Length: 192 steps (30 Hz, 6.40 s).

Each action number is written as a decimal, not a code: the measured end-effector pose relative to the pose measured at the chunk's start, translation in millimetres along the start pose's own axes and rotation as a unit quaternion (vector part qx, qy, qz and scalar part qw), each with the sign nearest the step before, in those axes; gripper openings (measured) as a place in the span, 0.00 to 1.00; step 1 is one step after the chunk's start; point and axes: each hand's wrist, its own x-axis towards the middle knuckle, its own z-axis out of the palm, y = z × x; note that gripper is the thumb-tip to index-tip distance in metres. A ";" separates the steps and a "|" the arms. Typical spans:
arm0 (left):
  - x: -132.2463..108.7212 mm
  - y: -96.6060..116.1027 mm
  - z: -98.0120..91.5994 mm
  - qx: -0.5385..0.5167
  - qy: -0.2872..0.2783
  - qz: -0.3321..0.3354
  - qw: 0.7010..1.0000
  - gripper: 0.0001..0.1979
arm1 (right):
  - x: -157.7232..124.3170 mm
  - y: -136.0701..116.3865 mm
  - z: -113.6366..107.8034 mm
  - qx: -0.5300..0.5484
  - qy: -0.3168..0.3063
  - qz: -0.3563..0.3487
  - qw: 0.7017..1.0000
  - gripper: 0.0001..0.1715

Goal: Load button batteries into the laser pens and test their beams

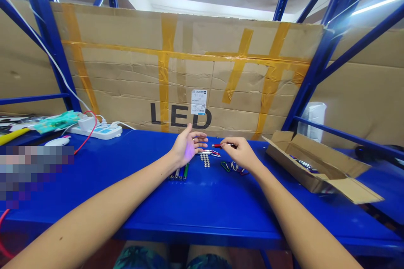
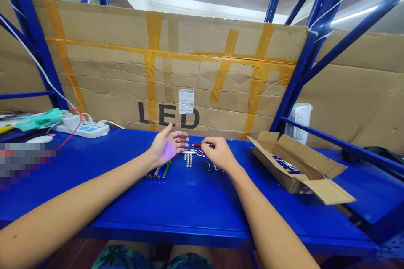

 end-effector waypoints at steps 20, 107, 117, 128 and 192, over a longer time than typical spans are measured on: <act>0.0 -2.7 -0.8 0.009 -0.001 0.003 1.000 0.31 | -0.4 -0.6 -1.6 0.003 -0.001 0.000 1.000 0.15; 5.3 -23.2 1.8 0.332 -0.042 0.152 0.930 0.08 | -1.0 13.2 15.0 0.114 -0.076 0.005 0.991 0.16; 36.6 -10.5 -24.3 0.558 0.015 0.238 0.795 0.03 | 22.1 45.5 30.1 -0.018 0.008 0.056 0.998 0.01; 57.6 -16.3 -42.9 0.637 0.003 0.208 0.743 0.04 | 25.0 49.3 40.1 -0.151 -0.069 0.086 0.982 0.08; 13.7 35.5 -59.4 0.672 -0.178 -0.054 0.716 0.10 | -14.1 -32.4 55.7 -0.028 -0.260 -0.123 0.957 0.19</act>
